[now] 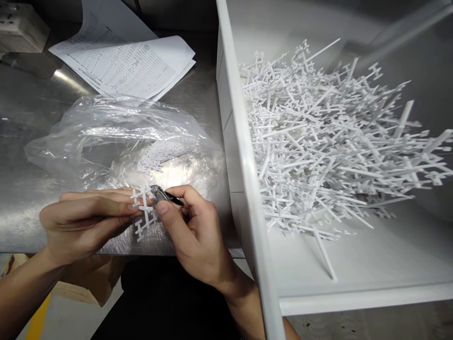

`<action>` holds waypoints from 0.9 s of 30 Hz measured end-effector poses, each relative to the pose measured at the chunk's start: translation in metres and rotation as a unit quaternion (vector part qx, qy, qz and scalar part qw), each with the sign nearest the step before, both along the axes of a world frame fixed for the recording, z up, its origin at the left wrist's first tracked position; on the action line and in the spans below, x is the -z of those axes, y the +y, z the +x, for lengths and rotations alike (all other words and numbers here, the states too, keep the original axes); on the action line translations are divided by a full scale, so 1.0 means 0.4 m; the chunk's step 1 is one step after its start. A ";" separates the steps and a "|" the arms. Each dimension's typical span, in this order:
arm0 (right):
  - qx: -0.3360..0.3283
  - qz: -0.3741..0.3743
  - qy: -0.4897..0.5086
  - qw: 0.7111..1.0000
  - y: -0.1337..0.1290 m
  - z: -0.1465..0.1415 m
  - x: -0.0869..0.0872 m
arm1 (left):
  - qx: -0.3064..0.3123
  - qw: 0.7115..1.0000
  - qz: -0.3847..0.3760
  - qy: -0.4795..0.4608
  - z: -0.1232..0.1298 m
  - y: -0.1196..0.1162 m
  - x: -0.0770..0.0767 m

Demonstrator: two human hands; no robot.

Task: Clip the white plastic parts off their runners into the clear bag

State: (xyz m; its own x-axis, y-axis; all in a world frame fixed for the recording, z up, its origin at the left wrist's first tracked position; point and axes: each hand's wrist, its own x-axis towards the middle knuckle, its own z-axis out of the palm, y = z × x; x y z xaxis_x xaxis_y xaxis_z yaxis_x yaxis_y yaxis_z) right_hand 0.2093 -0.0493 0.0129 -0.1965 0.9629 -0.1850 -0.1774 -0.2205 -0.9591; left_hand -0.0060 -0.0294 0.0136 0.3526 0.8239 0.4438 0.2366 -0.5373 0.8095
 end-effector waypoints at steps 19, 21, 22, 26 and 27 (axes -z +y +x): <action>0.002 0.025 -0.029 0.999 -0.007 -0.004 0.004 | 0.045 0.999 0.017 0.010 0.000 0.009 0.001; 0.007 0.036 -0.053 0.998 -0.006 -0.005 0.006 | 0.039 0.999 0.012 0.009 0.002 0.011 0.001; 0.011 0.040 -0.064 0.997 -0.005 -0.006 0.006 | 0.033 0.999 0.009 0.010 0.003 0.012 0.001; 0.030 0.043 -0.079 0.995 0.001 -0.009 0.005 | -0.002 1.000 -0.016 0.006 0.007 0.011 0.003; 0.034 0.039 -0.072 0.996 0.001 -0.010 0.004 | -0.010 1.000 -0.023 0.001 0.008 0.010 0.003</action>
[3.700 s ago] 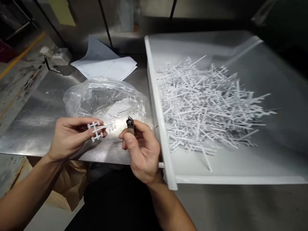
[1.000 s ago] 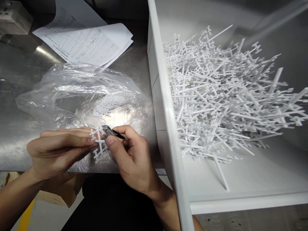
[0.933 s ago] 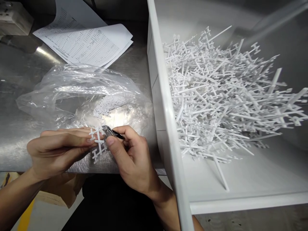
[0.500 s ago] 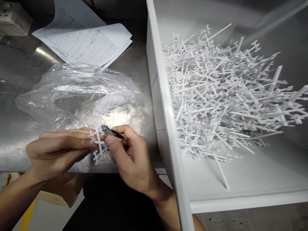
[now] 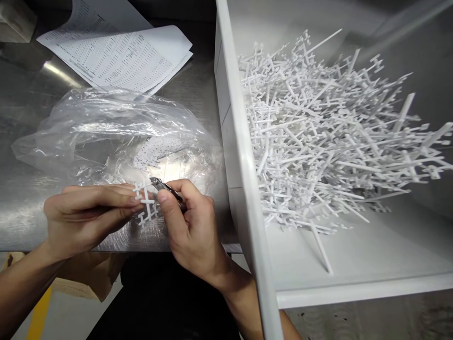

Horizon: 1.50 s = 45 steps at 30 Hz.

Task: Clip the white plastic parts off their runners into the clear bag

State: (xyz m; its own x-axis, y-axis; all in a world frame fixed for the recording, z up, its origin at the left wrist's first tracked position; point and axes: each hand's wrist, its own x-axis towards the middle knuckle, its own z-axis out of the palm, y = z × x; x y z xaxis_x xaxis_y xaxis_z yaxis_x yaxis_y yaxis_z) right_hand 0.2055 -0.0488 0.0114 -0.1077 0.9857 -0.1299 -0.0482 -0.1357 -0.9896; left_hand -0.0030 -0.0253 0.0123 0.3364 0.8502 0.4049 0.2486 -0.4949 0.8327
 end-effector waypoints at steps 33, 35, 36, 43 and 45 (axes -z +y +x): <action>-0.035 0.019 -0.008 0.999 -0.011 0.005 0.001 | -0.146 0.988 -0.022 -0.054 0.009 -0.010 0.008; -0.033 0.025 -0.026 0.999 -0.010 0.005 0.002 | -0.155 0.987 -0.014 -0.035 0.010 -0.006 0.009; -0.033 0.024 -0.032 0.999 -0.009 0.004 0.002 | -0.158 0.987 -0.010 -0.029 0.011 -0.003 0.009; -0.021 -0.001 -0.042 0.999 0.008 -0.005 -0.001 | -0.179 0.983 -0.027 -0.019 0.021 0.018 0.009; -0.009 -0.013 -0.012 1.000 0.010 -0.008 -0.003 | -0.187 0.982 -0.033 -0.019 0.022 0.021 0.009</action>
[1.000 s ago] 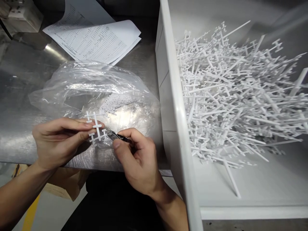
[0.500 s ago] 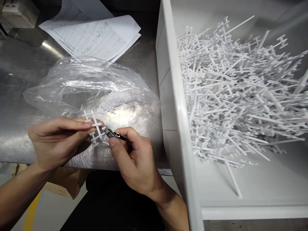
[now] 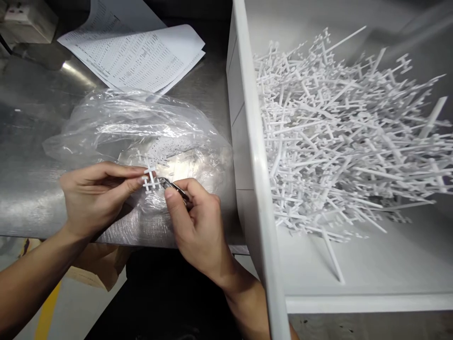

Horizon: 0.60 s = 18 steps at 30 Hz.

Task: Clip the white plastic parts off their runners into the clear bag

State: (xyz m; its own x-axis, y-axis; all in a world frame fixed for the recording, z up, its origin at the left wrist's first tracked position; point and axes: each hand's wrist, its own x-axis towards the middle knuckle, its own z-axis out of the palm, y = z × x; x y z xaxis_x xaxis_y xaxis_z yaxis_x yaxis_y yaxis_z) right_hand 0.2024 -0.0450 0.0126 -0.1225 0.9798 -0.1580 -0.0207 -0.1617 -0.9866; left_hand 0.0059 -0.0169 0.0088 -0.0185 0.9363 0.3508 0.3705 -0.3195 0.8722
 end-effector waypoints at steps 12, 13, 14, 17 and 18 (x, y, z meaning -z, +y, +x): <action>-0.018 0.014 0.099 0.995 -0.018 0.006 -0.001 | 0.023 0.998 0.047 0.030 0.000 -0.010 0.012; -0.018 0.016 0.097 0.995 -0.018 0.006 0.000 | 0.028 0.998 0.049 0.033 -0.001 -0.011 0.014; -0.019 0.018 0.094 0.995 -0.018 0.007 0.000 | 0.031 0.998 0.050 0.035 -0.003 -0.012 0.015; -0.026 0.024 0.084 0.996 -0.018 0.007 0.000 | 0.036 0.997 0.058 0.048 -0.007 -0.014 0.018; -0.027 0.025 0.081 0.996 -0.018 0.007 0.000 | 0.038 0.996 0.064 0.055 -0.008 -0.015 0.019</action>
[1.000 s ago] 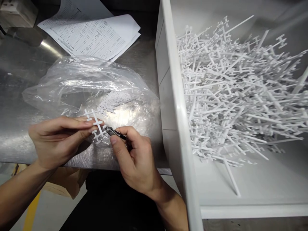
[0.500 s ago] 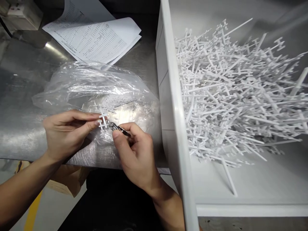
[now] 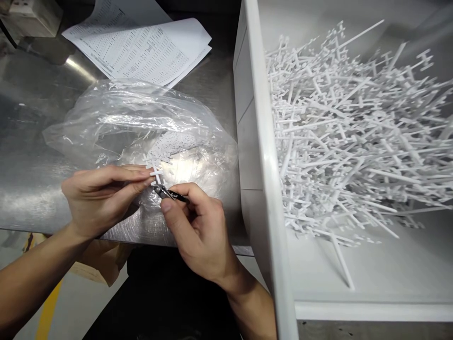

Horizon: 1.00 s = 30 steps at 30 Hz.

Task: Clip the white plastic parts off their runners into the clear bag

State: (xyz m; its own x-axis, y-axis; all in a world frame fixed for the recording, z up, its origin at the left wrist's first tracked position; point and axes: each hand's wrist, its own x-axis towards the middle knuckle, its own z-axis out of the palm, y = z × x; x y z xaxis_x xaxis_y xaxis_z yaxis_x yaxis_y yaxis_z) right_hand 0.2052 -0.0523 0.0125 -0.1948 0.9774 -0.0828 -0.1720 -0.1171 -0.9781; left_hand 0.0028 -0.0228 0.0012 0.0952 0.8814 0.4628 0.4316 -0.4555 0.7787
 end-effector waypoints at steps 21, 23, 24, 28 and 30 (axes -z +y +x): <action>0.053 -0.011 -0.001 0.999 0.005 0.003 0.003 | -0.064 0.997 -0.009 0.035 0.013 0.007 -0.001; 0.057 0.004 0.000 0.998 0.000 0.005 0.005 | -0.061 0.998 -0.008 0.025 0.010 0.006 -0.004; 0.062 0.010 0.002 0.998 -0.002 0.006 0.006 | -0.052 0.998 -0.006 0.022 0.008 0.005 -0.005; 0.098 0.016 0.017 0.995 -0.007 0.007 0.010 | 0.018 1.000 -0.007 0.015 0.000 0.001 -0.018; 0.110 0.012 0.023 0.994 -0.006 0.006 0.009 | 0.057 0.998 -0.013 0.009 -0.003 0.000 -0.026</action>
State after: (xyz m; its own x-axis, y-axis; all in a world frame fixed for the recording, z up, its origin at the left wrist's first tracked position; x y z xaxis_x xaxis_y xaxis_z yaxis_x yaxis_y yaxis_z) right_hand 0.2075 -0.0547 0.0090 0.0199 0.9983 -0.0553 -0.2345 -0.0491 -0.9709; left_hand 0.0014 -0.0228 0.0117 0.2049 0.8762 0.4363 0.3924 -0.4819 0.7835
